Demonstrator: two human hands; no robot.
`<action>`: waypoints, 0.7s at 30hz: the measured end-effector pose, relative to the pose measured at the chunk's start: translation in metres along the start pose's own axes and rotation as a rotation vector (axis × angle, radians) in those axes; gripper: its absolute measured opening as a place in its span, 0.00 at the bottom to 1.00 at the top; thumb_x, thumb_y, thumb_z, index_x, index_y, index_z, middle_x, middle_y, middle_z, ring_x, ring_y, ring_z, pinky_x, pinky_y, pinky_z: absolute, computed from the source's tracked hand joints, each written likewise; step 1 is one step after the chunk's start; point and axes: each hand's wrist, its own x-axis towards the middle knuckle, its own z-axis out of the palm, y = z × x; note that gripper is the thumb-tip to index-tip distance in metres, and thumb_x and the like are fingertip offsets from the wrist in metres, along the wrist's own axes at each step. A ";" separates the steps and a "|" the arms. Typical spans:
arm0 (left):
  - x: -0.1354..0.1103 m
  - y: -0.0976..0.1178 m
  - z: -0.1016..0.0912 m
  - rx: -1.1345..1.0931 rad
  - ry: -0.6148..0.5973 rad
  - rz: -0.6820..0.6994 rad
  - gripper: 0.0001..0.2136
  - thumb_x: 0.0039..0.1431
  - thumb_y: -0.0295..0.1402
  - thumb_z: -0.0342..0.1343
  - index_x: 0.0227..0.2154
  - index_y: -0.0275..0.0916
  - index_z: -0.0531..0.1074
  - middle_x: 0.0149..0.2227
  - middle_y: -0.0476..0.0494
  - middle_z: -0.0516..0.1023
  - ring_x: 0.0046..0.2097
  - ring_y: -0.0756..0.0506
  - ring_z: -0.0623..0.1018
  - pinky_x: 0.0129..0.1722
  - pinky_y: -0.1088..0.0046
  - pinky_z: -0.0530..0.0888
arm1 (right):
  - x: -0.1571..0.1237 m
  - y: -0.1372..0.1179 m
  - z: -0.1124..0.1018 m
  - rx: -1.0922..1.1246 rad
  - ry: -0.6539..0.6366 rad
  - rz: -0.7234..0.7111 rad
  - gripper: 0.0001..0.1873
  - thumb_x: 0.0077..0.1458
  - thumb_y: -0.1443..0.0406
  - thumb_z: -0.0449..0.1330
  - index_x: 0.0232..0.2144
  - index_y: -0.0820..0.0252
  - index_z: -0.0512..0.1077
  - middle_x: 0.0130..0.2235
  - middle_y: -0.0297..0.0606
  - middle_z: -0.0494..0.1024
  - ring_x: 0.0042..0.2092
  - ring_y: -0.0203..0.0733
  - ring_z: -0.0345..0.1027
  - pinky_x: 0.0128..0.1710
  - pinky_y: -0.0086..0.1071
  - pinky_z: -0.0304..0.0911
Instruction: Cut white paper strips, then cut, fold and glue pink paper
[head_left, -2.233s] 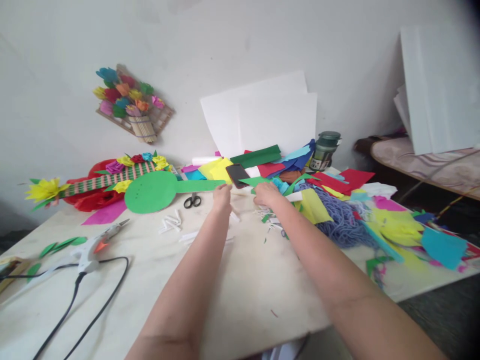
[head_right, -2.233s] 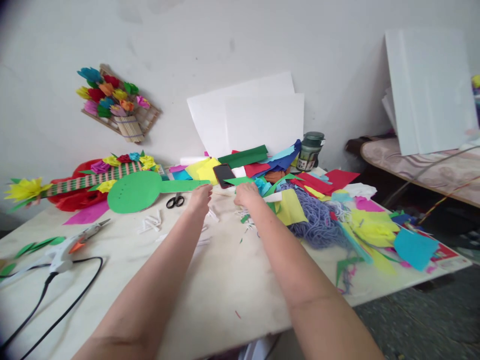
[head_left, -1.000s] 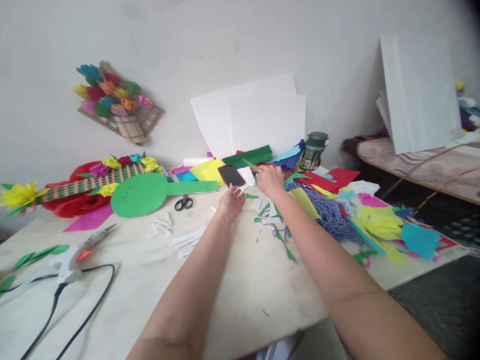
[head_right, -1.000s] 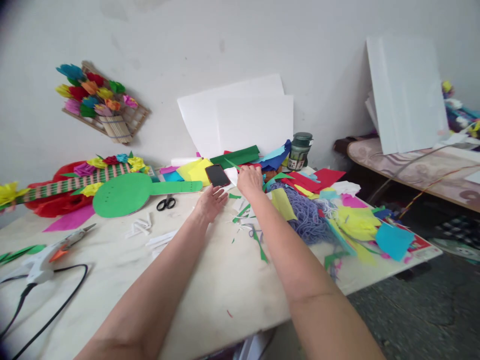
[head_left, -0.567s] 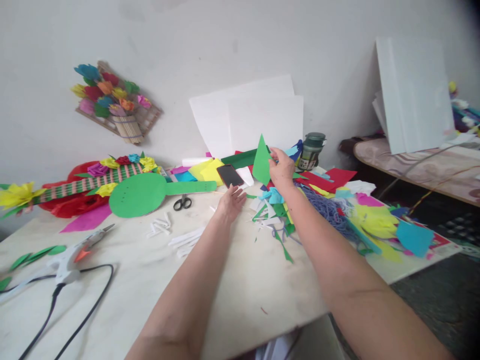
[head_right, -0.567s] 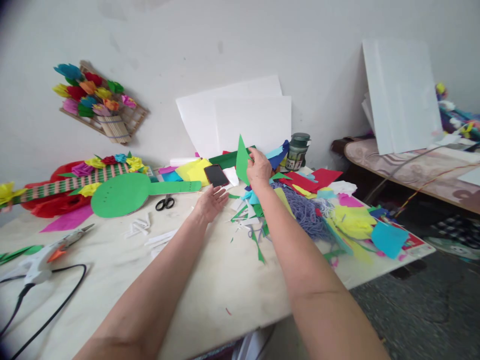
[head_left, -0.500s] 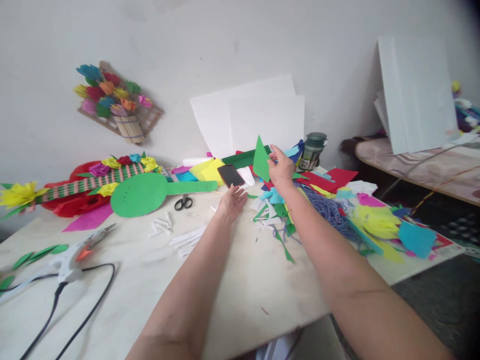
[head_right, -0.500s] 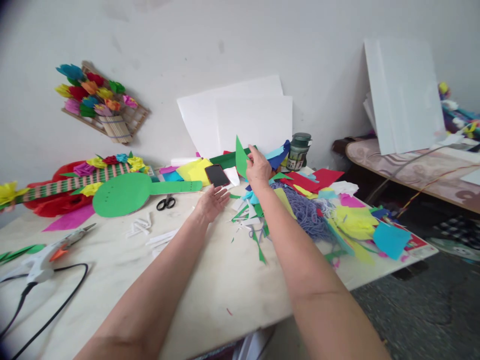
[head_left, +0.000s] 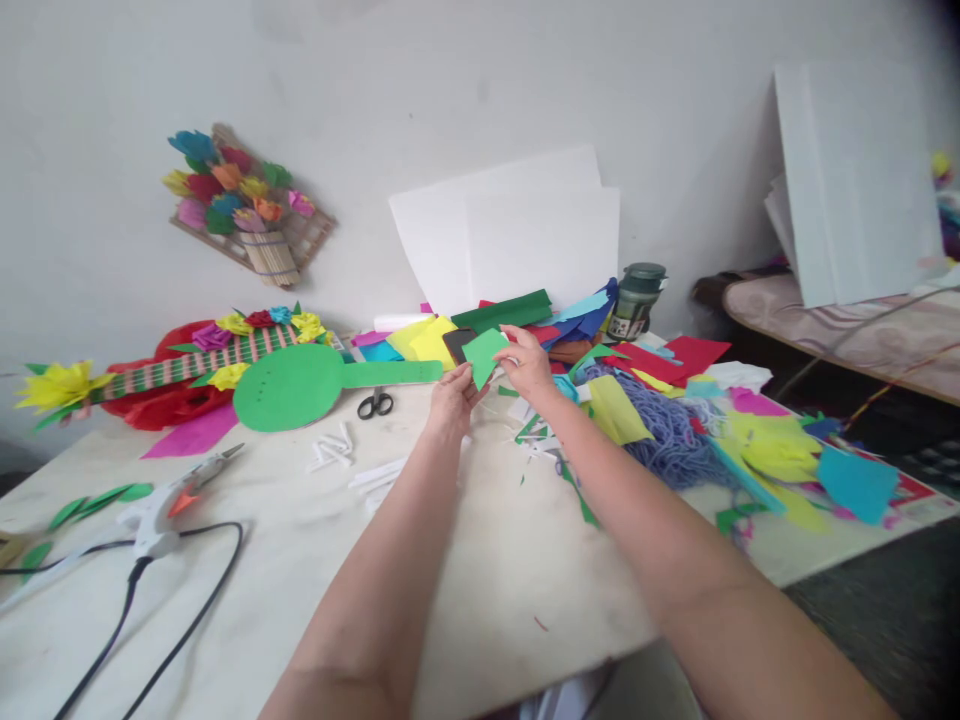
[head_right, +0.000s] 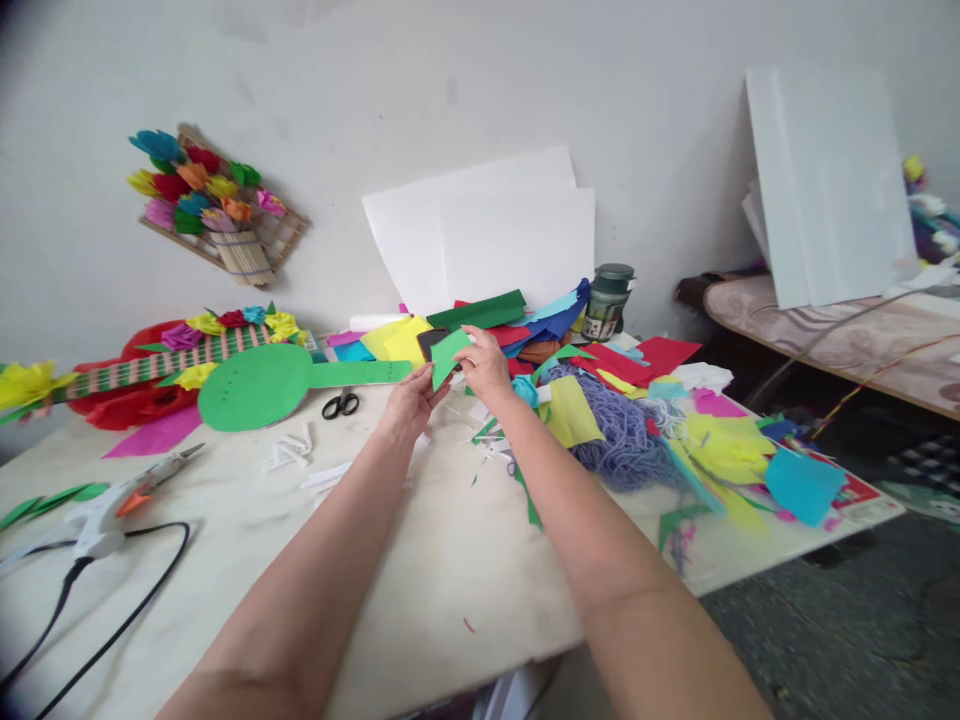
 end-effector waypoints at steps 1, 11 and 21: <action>0.001 -0.002 -0.001 0.021 0.020 0.015 0.10 0.48 0.28 0.58 0.35 0.36 0.68 0.27 0.48 0.74 0.30 0.51 0.76 0.39 0.70 0.72 | -0.001 0.000 0.002 0.028 -0.003 0.036 0.16 0.49 0.73 0.48 0.32 0.59 0.75 0.56 0.40 0.63 0.56 0.40 0.54 0.53 0.36 0.52; -0.013 -0.020 0.010 0.269 -0.192 0.072 0.25 0.40 0.29 0.63 0.45 0.33 0.67 0.21 0.51 0.72 0.23 0.51 0.73 0.33 0.70 0.72 | 0.012 0.029 -0.006 0.373 -0.013 0.557 0.21 0.49 0.65 0.53 0.46 0.65 0.69 0.45 0.43 0.74 0.44 0.40 0.68 0.42 0.31 0.62; -0.014 -0.038 0.023 0.544 -0.134 0.175 0.22 0.42 0.31 0.63 0.43 0.36 0.69 0.31 0.41 0.76 0.33 0.45 0.76 0.37 0.68 0.71 | 0.016 0.069 -0.061 -0.020 -0.238 0.608 0.23 0.44 0.72 0.53 0.43 0.60 0.74 0.43 0.40 0.76 0.45 0.44 0.69 0.43 0.32 0.62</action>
